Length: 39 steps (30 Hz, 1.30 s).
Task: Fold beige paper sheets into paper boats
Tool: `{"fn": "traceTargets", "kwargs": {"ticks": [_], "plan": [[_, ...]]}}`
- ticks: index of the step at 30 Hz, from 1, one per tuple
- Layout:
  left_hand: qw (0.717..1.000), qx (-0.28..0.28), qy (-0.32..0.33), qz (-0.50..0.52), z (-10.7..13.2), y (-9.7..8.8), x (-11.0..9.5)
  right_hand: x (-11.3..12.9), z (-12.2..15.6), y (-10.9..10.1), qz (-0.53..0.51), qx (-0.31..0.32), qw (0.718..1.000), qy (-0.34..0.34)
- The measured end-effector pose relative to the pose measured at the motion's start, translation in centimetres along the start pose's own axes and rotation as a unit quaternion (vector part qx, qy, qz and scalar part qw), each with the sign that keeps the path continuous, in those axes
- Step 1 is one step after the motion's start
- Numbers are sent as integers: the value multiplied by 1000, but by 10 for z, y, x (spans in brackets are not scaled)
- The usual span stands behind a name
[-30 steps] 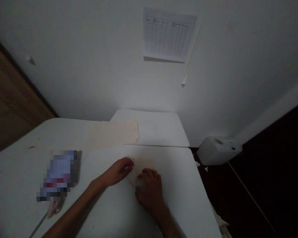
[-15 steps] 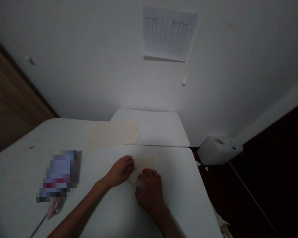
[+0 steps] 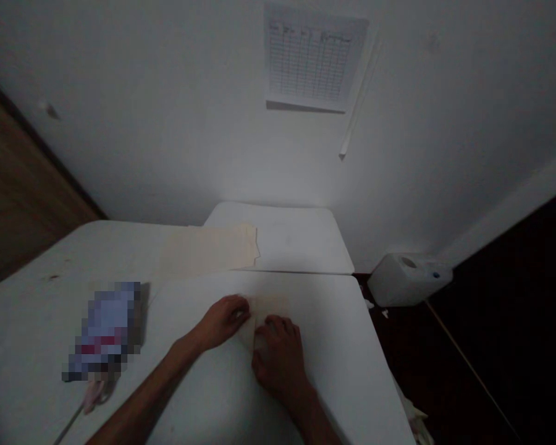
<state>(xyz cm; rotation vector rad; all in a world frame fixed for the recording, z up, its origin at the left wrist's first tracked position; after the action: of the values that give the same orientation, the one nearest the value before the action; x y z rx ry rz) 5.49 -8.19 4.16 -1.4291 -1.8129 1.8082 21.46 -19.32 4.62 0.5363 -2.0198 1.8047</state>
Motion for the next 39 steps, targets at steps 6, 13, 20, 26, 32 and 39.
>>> {"fn": "traceTargets", "kwargs": {"ticks": [6, 13, 20, 26, 32, 39], "plan": [[996, 4, -1, 85, 22, -10, -1, 1, 0, 1, 0, -6, 1000, 8], [992, -17, 33, 119, 47, -29, -2, 0, 0, 1, -9, -8, 1000, 7], [996, -32, 47, 64, 71, -20, 17, -1, 1, 2, -12, -11, 1000, 10], [997, -46, 59, 21, 74, -18, 21, -2, 0, 3, -10, -10, 1000, 7], [991, -82, 103, 29, 67, -17, 21, -1, 0, 2, -20, -12, 1000, 7], [991, -36, 131, -9, 47, -23, 11, 0, 0, 0, -24, -8, 1000, 13]]}}
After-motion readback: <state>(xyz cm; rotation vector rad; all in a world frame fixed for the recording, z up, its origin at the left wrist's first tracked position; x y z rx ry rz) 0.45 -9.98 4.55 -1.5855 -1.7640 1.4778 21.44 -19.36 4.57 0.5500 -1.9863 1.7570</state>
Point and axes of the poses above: each hand's wrist, its own z-axis away from the middle knuckle, its own y-axis out of the palm, x = y × z, the point moved 2 cm from there along -z, towards the middle knuckle, and after that the axes turned 7 degrees about y, right-handed, at the moved point
